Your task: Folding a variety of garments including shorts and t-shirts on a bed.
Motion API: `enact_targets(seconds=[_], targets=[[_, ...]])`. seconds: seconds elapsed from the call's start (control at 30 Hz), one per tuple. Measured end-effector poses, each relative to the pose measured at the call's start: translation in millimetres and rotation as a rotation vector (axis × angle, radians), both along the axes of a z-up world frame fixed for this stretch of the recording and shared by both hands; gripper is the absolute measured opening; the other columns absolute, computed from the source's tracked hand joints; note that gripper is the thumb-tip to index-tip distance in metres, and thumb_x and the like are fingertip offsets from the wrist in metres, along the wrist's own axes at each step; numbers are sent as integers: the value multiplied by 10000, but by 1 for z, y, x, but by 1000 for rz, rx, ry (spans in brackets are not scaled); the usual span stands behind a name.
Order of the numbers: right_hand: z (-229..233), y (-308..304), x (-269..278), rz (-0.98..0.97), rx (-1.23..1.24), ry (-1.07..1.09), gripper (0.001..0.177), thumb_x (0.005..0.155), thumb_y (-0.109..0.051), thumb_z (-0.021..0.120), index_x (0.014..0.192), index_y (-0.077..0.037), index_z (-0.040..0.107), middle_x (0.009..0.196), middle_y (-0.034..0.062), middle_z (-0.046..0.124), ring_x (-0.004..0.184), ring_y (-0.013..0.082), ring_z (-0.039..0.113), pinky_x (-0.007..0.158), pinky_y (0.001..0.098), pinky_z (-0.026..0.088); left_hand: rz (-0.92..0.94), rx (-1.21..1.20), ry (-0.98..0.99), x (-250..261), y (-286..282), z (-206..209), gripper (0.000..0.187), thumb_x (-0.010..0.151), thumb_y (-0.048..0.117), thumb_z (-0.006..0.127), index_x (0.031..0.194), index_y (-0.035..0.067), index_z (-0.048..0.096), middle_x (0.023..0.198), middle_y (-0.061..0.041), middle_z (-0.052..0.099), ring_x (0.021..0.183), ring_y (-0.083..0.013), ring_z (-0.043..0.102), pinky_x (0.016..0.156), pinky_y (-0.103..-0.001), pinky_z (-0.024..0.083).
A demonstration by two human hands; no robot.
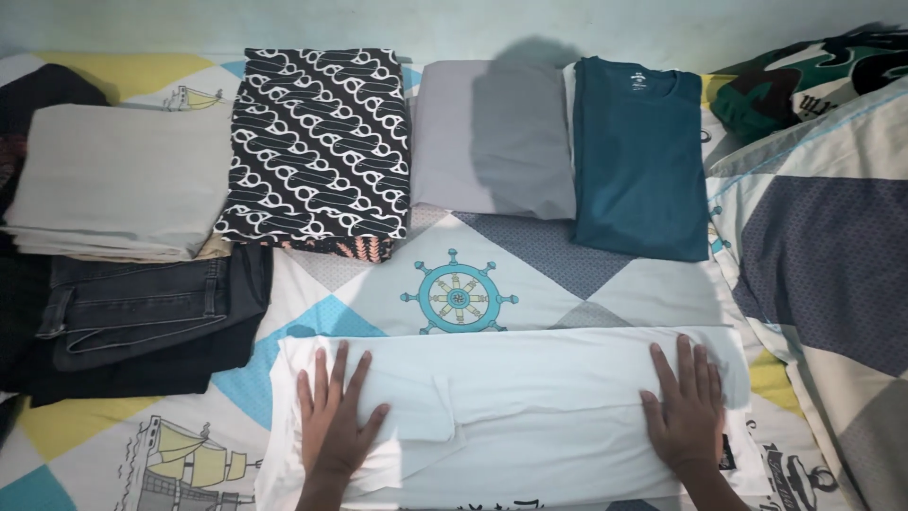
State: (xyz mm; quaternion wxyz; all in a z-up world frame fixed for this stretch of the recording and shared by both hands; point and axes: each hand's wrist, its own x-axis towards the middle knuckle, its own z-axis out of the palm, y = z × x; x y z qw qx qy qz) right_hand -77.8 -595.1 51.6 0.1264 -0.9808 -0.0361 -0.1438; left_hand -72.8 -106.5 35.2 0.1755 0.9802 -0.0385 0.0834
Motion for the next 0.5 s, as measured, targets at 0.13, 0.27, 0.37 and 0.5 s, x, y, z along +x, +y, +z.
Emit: enact_targets(seconds=[0.13, 0.27, 0.37, 0.5], targets=[[2, -1, -2, -5, -8, -16, 627, 943, -376, 487, 1546, -218, 423, 1686, 167, 274, 1559, 411, 225, 1271, 515, 156, -17, -16, 12, 1, 0, 0, 806, 791, 555, 641, 1508, 258, 422, 1656, -55, 228, 1534, -369, 123, 1207, -599, 61], [3, -3, 0, -20, -27, 7, 638, 926, -380, 492, 1539, -214, 432, 1683, 159, 287, 1552, 412, 241, 1264, 519, 165, -15, -18, 27, 2, -2, -1, 808, 781, 551, 645, 1497, 252, 421, 1656, -59, 226, 1532, -373, 120, 1201, -603, 62], [-2, -2, -2, -23, -14, -10, 621, 941, -384, 488, 1538, -221, 443, 1687, 156, 288, 1559, 410, 245, 1272, 521, 167, -14, -15, 16, 1, -1, 0, 801, 787, 552, 633, 1503, 262, 423, 1660, -50, 230, 1542, -361, 125, 1212, -600, 62], [-5, -5, -3, -24, -16, -9, 608, 958, -408, 474, 1538, -227, 446, 1693, 151, 282, 1560, 402, 235, 1276, 510, 158, -12, -10, 0, 0, -2, -5, 792, 800, 562, 620, 1507, 264, 422, 1658, -53, 231, 1539, -362, 118, 1213, -599, 61]])
